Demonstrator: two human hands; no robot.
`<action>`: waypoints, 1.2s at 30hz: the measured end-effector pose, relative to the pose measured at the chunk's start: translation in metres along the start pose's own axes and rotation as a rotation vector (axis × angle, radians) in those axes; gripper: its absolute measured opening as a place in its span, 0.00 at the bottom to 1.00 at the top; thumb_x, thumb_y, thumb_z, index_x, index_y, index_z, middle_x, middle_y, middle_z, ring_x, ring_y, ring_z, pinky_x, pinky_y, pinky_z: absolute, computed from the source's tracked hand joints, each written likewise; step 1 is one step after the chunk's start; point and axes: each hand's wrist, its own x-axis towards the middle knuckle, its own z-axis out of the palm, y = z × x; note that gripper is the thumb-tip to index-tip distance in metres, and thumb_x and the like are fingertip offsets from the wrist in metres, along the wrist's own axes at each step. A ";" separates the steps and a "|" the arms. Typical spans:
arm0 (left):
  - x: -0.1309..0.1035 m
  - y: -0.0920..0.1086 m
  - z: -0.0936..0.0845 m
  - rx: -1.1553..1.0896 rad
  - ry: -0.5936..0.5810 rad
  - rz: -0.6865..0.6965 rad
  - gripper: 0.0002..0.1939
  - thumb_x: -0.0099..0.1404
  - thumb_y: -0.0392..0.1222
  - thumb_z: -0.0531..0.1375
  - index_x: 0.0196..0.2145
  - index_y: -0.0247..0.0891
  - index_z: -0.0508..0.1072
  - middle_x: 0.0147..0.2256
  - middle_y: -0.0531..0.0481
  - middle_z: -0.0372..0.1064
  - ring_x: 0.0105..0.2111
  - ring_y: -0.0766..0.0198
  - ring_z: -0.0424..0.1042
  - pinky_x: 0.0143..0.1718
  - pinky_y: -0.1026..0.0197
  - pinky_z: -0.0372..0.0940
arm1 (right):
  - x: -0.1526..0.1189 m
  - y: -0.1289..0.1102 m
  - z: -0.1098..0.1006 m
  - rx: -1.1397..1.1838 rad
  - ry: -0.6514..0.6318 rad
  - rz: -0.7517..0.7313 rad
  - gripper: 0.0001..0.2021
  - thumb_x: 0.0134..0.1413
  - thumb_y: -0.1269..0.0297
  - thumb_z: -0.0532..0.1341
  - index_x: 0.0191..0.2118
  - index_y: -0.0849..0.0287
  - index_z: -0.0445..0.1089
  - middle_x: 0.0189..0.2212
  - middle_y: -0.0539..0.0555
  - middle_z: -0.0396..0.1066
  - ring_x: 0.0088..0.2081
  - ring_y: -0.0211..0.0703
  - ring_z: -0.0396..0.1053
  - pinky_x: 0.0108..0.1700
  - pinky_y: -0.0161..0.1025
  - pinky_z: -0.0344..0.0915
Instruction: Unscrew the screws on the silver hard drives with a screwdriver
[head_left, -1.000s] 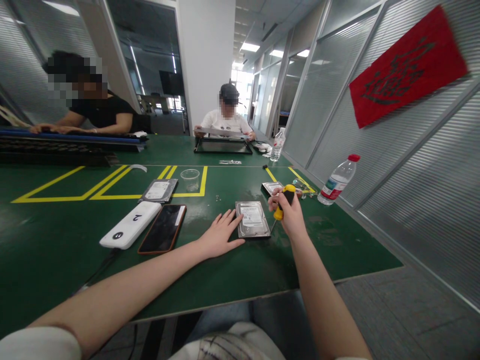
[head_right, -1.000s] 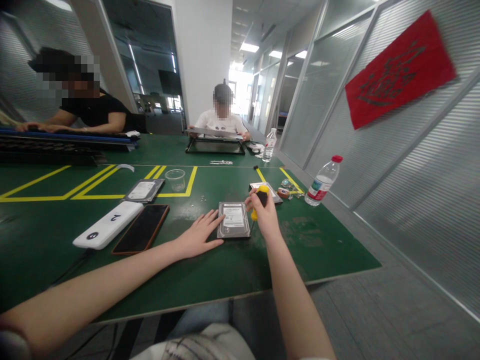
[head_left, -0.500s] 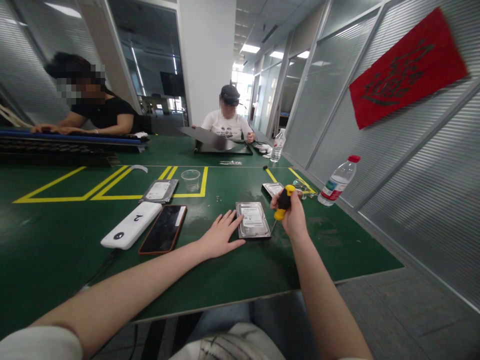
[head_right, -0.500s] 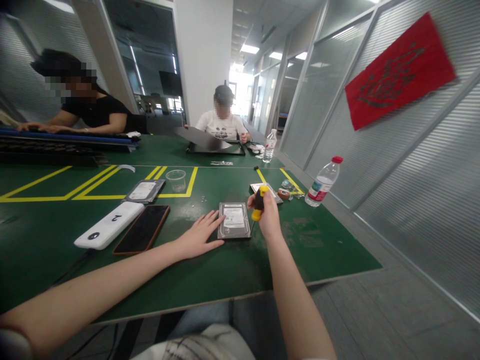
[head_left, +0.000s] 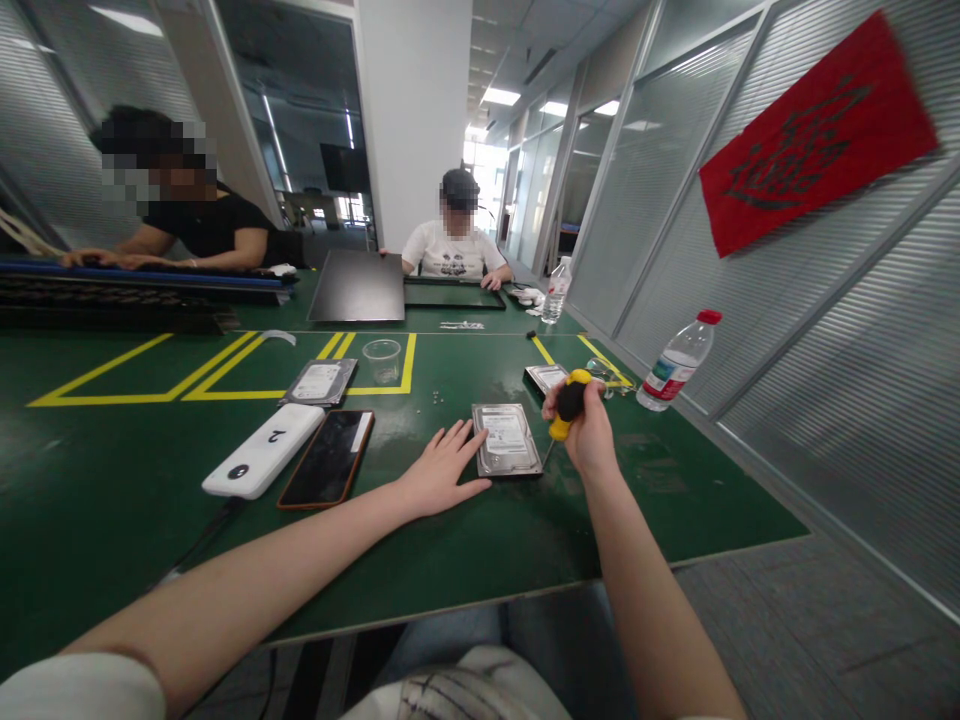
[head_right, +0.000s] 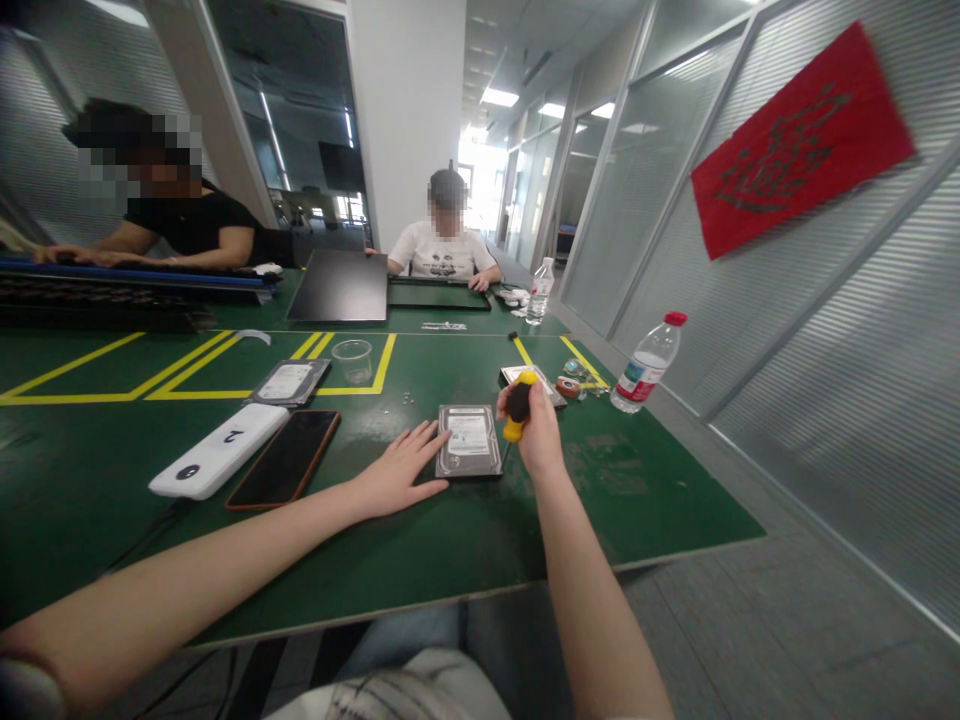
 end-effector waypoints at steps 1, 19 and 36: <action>0.000 0.000 0.000 0.000 -0.001 -0.003 0.40 0.68 0.61 0.52 0.69 0.40 0.44 0.69 0.38 0.35 0.69 0.48 0.35 0.65 0.43 0.41 | 0.000 0.000 0.000 -0.006 0.003 -0.012 0.23 0.49 0.38 0.58 0.31 0.55 0.60 0.20 0.45 0.64 0.18 0.32 0.61 0.21 0.32 0.59; -0.001 0.002 -0.003 0.031 -0.026 -0.017 0.40 0.69 0.59 0.53 0.69 0.38 0.43 0.69 0.37 0.34 0.69 0.48 0.35 0.66 0.44 0.40 | -0.001 -0.001 -0.002 0.019 -0.052 -0.019 0.19 0.49 0.45 0.63 0.36 0.52 0.58 0.22 0.42 0.66 0.17 0.31 0.60 0.19 0.30 0.55; -0.001 0.003 -0.005 0.035 -0.037 -0.021 0.40 0.69 0.59 0.53 0.69 0.38 0.43 0.69 0.37 0.35 0.69 0.48 0.35 0.65 0.44 0.40 | 0.002 0.004 -0.009 -0.115 -0.016 -0.020 0.16 0.49 0.48 0.63 0.36 0.55 0.65 0.23 0.46 0.63 0.24 0.35 0.63 0.27 0.35 0.62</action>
